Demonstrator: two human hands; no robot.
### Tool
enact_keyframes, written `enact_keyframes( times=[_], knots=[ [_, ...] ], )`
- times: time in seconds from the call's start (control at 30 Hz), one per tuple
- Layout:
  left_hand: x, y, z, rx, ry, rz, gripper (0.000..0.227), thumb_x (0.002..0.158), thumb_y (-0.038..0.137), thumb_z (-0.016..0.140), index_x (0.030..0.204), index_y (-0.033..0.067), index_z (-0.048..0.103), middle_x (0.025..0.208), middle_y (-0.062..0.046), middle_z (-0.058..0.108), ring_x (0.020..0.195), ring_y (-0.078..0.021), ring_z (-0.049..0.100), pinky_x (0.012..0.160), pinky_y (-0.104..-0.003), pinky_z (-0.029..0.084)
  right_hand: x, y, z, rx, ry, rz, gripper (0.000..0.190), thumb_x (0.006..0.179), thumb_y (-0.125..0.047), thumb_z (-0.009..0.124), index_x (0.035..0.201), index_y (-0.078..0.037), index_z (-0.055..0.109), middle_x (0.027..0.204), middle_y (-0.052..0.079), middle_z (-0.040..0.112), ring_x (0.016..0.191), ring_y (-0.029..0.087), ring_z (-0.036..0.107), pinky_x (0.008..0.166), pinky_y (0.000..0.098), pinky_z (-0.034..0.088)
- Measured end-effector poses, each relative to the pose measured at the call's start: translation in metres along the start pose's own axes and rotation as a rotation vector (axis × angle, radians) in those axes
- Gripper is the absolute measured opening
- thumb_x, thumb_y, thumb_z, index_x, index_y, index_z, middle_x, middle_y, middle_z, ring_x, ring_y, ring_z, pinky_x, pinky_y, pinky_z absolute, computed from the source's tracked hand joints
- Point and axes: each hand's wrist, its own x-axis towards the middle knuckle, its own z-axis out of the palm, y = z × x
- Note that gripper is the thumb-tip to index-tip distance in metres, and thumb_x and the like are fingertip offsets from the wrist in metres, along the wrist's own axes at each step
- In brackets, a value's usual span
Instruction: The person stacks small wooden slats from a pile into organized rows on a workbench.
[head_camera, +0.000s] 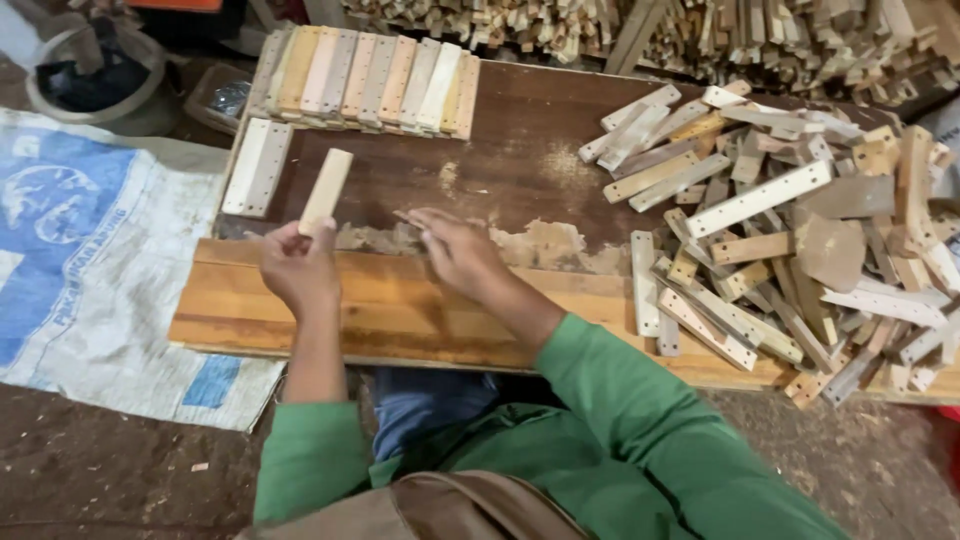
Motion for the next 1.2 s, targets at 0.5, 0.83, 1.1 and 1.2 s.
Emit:
enact_keyframes(
  times=[0.5,0.83,1.1,1.2],
  knots=[
    [0.074,-0.051,0.009,0.807,0.072,0.292,0.042,0.077,0.041,0.092,0.092,0.0064,0.074,0.106,-0.007,0.058,0.103,-0.0345,0.063,0.074,-0.053,0.061,0.086,0.003,0.132,0.081,-0.289,-0.310,0.044,0.102,-0.007,0.045,0.146,-0.004,0.051,0.145,0.021,0.057,0.141,0.034,0.050,0.123,0.0477,0.035],
    [0.060,-0.028,0.004,0.757,0.041,0.299,0.038,0.081,0.024,0.088,0.097,-0.0010,0.063,0.112,-0.016,0.058,0.108,-0.0399,0.061,0.082,-0.054,0.059,0.079,-0.006,0.099,0.750,-0.230,0.320,0.042,0.102,-0.011,0.053,0.144,-0.016,0.056,0.118,0.024,0.066,0.080,0.029,0.076,0.070,0.0344,0.067],
    [-0.031,0.045,0.009,-0.005,-0.334,0.524,0.030,0.098,0.007,0.075,0.126,-0.0018,0.069,0.107,-0.024,0.066,0.098,-0.0396,0.069,0.070,-0.037,0.060,0.036,0.033,0.041,0.858,-0.090,0.466,0.057,0.077,0.000,0.082,0.129,-0.002,0.058,0.088,0.021,0.067,0.054,0.019,0.073,0.035,0.0186,0.055],
    [-0.087,0.054,0.014,-0.075,-0.610,0.117,0.028,0.094,0.017,0.075,0.120,0.0079,0.076,0.111,-0.020,0.076,0.106,-0.0355,0.073,0.086,-0.045,0.060,-0.001,0.033,-0.007,0.724,-0.019,0.429,0.042,0.070,-0.010,0.091,0.107,-0.004,0.072,0.086,0.013,0.071,0.070,0.017,0.071,0.049,0.0295,0.060]
  ],
)
